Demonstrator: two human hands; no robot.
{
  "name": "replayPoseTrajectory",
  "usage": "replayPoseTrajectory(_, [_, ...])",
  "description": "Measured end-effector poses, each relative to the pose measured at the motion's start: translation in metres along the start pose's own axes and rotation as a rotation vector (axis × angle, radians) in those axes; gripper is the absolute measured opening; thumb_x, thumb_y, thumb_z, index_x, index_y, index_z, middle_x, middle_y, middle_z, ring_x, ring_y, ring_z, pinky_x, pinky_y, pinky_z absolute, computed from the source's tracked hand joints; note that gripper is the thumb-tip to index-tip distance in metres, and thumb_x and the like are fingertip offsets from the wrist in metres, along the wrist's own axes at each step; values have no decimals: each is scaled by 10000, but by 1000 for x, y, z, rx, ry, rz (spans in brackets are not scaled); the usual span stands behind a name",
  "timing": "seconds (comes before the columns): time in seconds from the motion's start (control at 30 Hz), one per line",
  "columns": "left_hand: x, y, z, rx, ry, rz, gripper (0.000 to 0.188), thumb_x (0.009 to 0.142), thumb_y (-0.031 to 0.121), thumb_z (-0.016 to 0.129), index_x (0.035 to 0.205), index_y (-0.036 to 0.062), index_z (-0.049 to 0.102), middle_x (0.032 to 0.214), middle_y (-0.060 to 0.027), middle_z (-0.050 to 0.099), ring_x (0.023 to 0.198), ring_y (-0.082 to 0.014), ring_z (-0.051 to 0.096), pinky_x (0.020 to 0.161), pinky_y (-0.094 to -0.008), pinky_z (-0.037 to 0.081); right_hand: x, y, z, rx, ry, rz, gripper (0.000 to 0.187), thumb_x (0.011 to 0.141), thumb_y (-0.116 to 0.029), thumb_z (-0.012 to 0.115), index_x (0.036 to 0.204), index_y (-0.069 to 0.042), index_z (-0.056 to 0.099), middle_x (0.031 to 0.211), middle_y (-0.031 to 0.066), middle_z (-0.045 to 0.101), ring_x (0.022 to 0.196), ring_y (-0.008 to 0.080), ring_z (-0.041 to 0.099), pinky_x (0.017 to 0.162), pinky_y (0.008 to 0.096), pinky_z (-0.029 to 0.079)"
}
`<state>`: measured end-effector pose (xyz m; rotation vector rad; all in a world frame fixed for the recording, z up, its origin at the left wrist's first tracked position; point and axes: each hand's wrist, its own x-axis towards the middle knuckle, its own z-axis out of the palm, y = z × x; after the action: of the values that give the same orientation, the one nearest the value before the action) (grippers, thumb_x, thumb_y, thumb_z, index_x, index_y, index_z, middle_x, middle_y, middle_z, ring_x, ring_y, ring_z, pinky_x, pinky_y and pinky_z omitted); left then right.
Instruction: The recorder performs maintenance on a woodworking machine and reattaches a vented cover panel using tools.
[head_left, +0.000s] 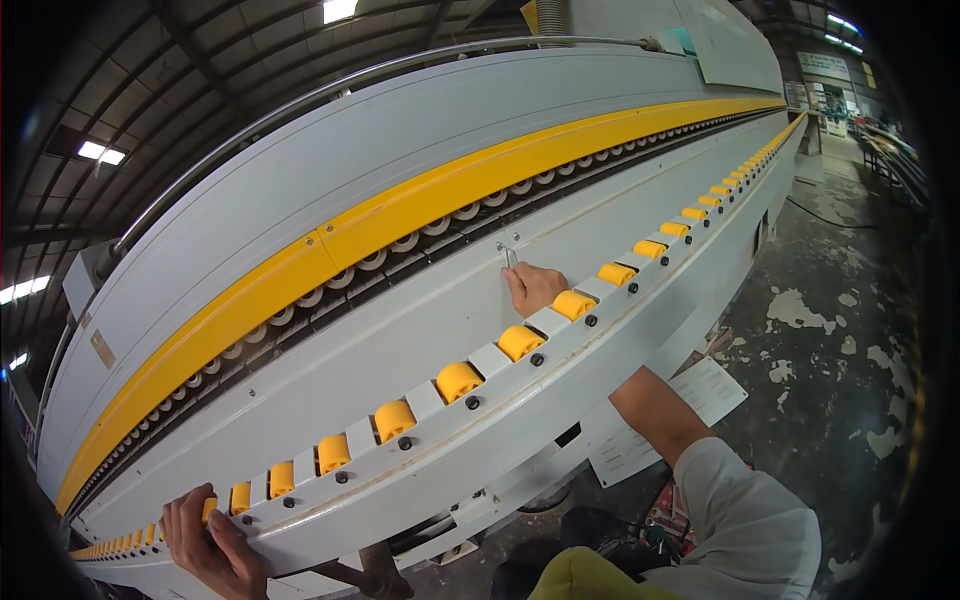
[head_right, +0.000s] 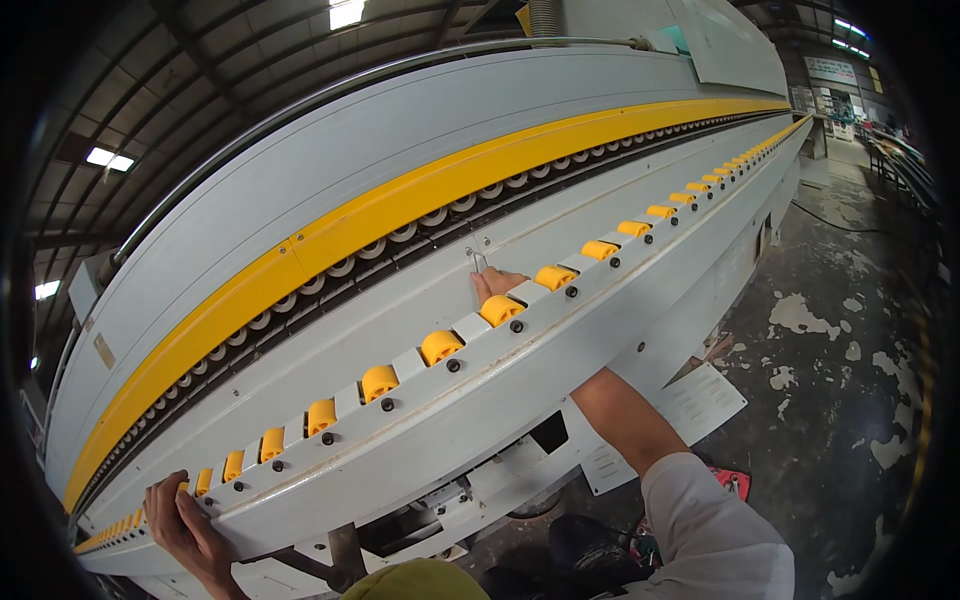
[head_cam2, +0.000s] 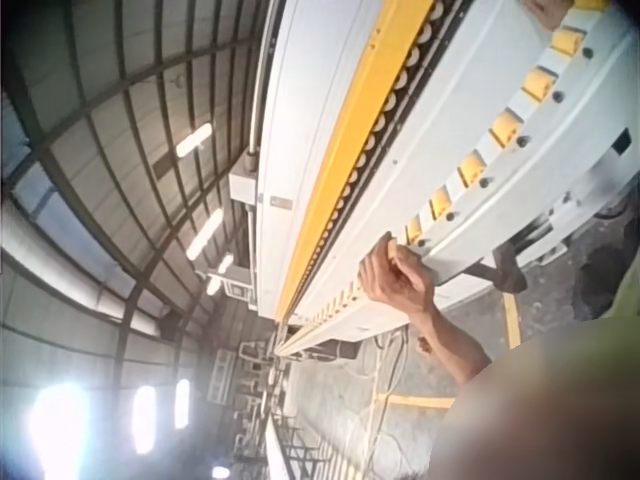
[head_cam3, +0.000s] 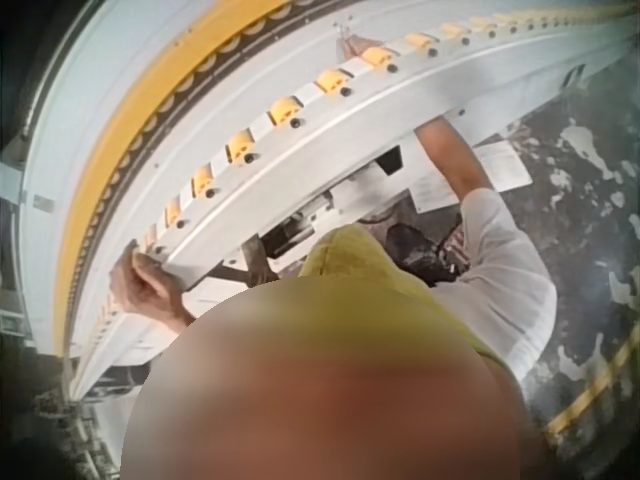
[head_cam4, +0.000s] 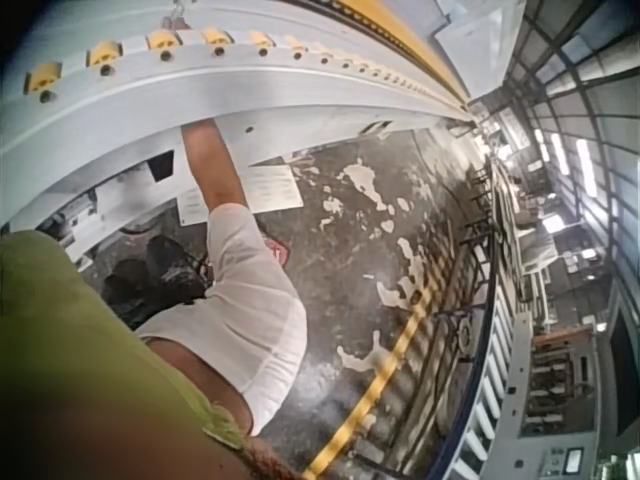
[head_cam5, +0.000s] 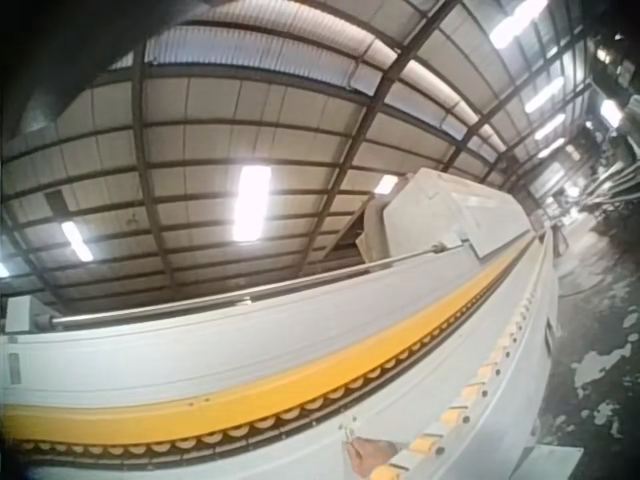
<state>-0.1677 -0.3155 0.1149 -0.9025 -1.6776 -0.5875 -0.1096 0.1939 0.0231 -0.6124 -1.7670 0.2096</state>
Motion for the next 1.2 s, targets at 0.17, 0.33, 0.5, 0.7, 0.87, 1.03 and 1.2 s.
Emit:
replayPoseTrajectory(0.17, [1, 0, 0, -7, 6, 16, 258, 918, 157, 463, 954, -41, 626, 826, -161, 591, 767, -288, 526, 701, -382, 393, 11, -31, 4, 57, 41, -29, 336, 921, -286, 628, 724, -15, 640, 617, 185, 627, 579, 367, 619, 559, 430, 497])
replayPoseTrajectory(0.33, [0, -1, -1, -6, -2, -2, 258, 915, 160, 468, 952, -41, 626, 827, -161, 591, 760, -291, 522, 703, -383, 391, 27, -48, -12, 161, 62, -33, 366, 911, -312, 643, 716, -3, 658, 613, 190, 623, 572, 364, 612, 556, 409, 491])
replayPoseTrajectory(0.5, [-1, 0, -2, -1, -7, 17, 264, 918, 165, 464, 956, -43, 622, 830, -164, 591, 769, -292, 526, 712, -386, 394, 46, -45, -28, 44, 12, 25, 386, 893, -364, 639, 722, -20, 683, 661, 164, 662, 645, 353, 644, 633, 430, 510])
replayPoseTrajectory(0.7, [-2, -2, 2, 0, -17, -11, 273, 922, 168, 458, 967, -48, 617, 846, -174, 591, 788, -302, 532, 727, -392, 400, 67, -21, -34, 188, 28, 229, 353, 812, -333, 752, 713, -16, 630, 669, 88, 659, 603, 238, 622, 617, 362, 507])
replayPoseTrajectory(0.87, [-2, -5, 3, 14, -18, 14, 284, 925, 175, 451, 972, -50, 616, 858, -178, 595, 804, -310, 537, 742, -394, 405, 61, -16, -26, 209, 281, -136, 218, 779, -205, 782, 808, -29, 655, 900, 90, 649, 827, 269, 630, 736, 373, 519])
replayPoseTrajectory(1.03, [1, -2, 6, -5, -27, 12, 296, 929, 190, 450, 976, -51, 615, 863, -181, 598, 812, -314, 541, 751, -396, 407, 69, 14, -33, -30, 366, -648, 208, 746, -183, 800, 876, -72, 681, 1143, 82, 578, 1083, 263, 558, 851, 387, 500])
replayPoseTrajectory(1.2, [2, -7, 7, 11, -34, 16, 311, 939, 203, 438, 982, -51, 612, 866, -181, 596, 808, -312, 541, 748, -395, 407, 81, 16, -50, -129, 215, -918, 251, 739, -248, 805, 840, -62, 670, 998, 70, 611, 999, 252, 585, 820, 363, 511])
